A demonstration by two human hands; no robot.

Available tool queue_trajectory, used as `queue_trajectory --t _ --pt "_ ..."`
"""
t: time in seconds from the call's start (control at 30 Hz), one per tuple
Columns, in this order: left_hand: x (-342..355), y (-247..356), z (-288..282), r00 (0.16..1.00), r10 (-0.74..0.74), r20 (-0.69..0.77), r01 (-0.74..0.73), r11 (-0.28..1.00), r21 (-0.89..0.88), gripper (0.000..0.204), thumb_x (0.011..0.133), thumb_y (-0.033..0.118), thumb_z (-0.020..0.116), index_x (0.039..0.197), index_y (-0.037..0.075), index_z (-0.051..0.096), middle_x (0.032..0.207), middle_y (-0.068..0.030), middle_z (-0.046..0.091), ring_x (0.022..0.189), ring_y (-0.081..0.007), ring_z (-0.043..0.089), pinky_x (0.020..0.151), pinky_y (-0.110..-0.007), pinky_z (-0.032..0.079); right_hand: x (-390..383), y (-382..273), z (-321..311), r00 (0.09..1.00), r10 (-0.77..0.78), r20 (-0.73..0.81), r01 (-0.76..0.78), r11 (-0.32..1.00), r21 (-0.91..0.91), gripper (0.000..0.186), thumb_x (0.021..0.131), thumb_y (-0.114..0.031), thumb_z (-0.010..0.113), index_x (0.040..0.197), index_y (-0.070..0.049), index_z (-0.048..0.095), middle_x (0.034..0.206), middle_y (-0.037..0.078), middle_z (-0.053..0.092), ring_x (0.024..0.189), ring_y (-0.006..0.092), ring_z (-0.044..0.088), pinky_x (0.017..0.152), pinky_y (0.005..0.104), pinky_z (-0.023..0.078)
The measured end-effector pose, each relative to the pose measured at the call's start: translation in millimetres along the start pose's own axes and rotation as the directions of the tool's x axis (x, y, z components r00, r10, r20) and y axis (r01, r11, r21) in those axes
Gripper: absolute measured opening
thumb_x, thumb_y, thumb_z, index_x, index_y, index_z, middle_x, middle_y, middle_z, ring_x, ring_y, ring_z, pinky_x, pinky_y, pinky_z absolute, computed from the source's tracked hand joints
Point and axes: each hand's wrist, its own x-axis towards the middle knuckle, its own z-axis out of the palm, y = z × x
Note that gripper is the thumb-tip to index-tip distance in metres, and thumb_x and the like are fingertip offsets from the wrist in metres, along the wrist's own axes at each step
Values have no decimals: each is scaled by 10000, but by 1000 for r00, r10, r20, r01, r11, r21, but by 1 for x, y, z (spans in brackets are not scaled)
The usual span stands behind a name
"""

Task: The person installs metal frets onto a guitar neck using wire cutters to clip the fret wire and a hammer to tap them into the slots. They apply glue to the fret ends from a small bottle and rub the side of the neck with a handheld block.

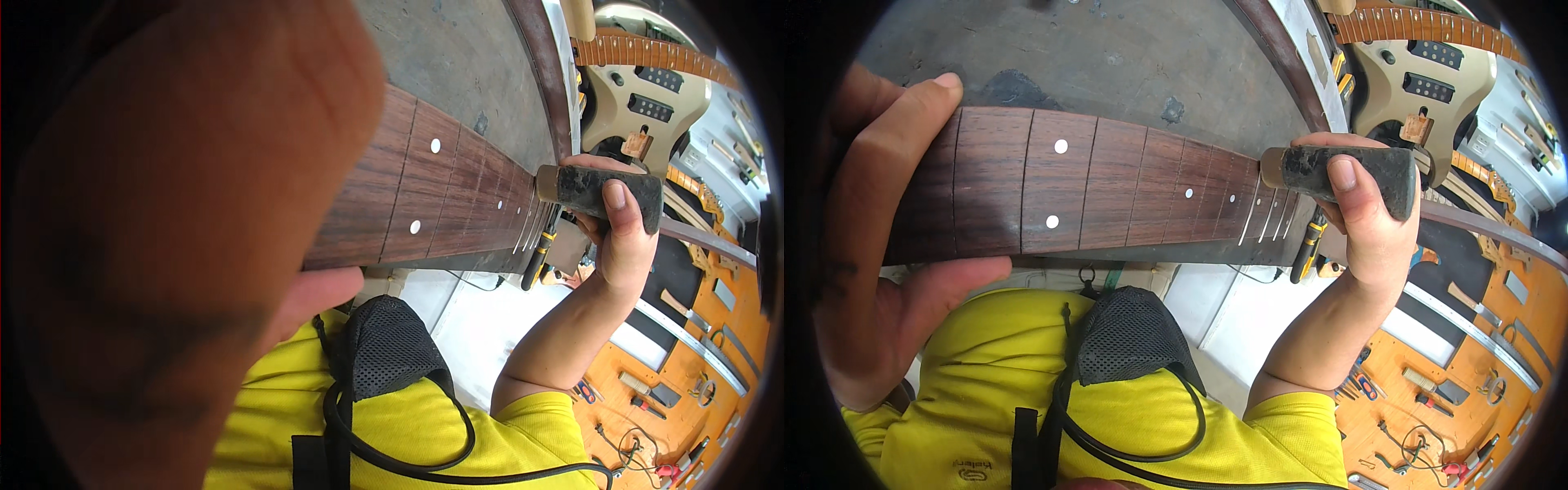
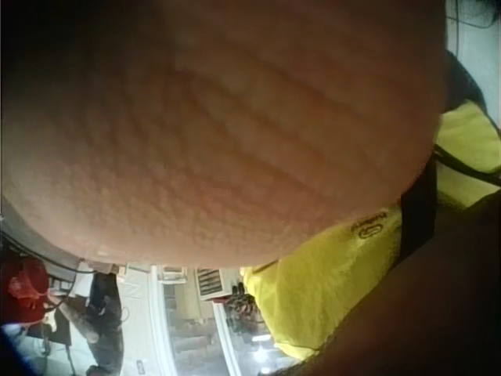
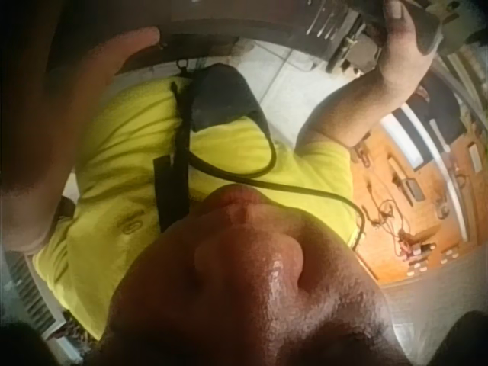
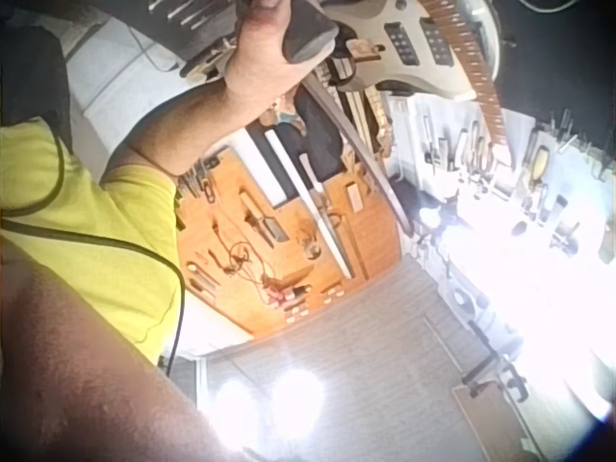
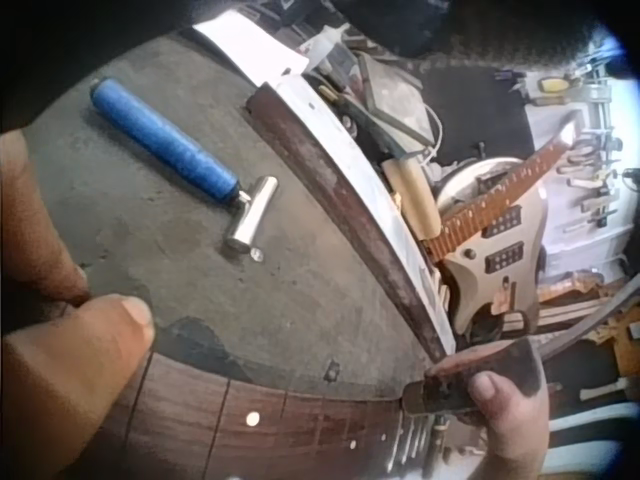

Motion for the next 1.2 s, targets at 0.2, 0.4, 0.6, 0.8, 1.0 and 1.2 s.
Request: queue_trajectory --t 0.2,0.4,0.6,0.8,1.0,1.2 --pt "3 -2 -4 1000 2 3 -2 1000 -2 925 736 396 945 1543 75 625 1361 -150 613 1228 -305 659 1014 -412 622 -1 -2 1 1000 8 -15 -8 1000 -5 565 888 -472 817 1091 55 834 853 56 761 682 70 599 585 219 412" --pt "7 -5 -12 999 20 32 -20 1000 -2 924 742 393 944 1547 79 620 1351 -146 609 1220 -301 657 1009 -410 623 0 -4 2 1000 2 -4 -2 1000 2 571 882 -473 830 1084 61 835 862 65 771 701 81 623 610 222 443" --pt "12 -14 -31 990 78 114 -73 996 -46 922 747 391 943 1552 83 614 1342 -143 605 1211 -298 656 1005 -407 625 0 -5 2 1000 -1 3 1 1000 -1 570 886 -469 840 1085 65 837 865 70 776 717 96 648 644 238 485" --pt "21 -24 -56 962 140 234 -114 986 -119 921 752 389 942 1556 87 609 1332 -139 602 1203 -294 655 1001 -405 627 -1 -4 5 1000 -7 -22 8 1000 22 553 891 -456 844 1076 65 840 865 72 779 741 104 654 675 246 495" --pt "26 -27 -64 941 171 293 -127 979 -162 920 755 386 942 1559 92 604 1327 -135 595 1199 -293 651 1005 -403 629 -2 -4 4 999 -28 -18 28 1000 5 556 886 -453 853 1081 67 840 874 76 783 757 117 661 703 260 509" --pt "26 -24 -60 948 163 273 -132 983 -128 912 750 385 945 1545 93 608 1333 -134 584 1202 -298 642 1015 -408 620 -2 -4 5 999 -31 -23 31 999 34 536 888 -429 857 1083 70 840 893 95 794 784 131 688 732 266 535"
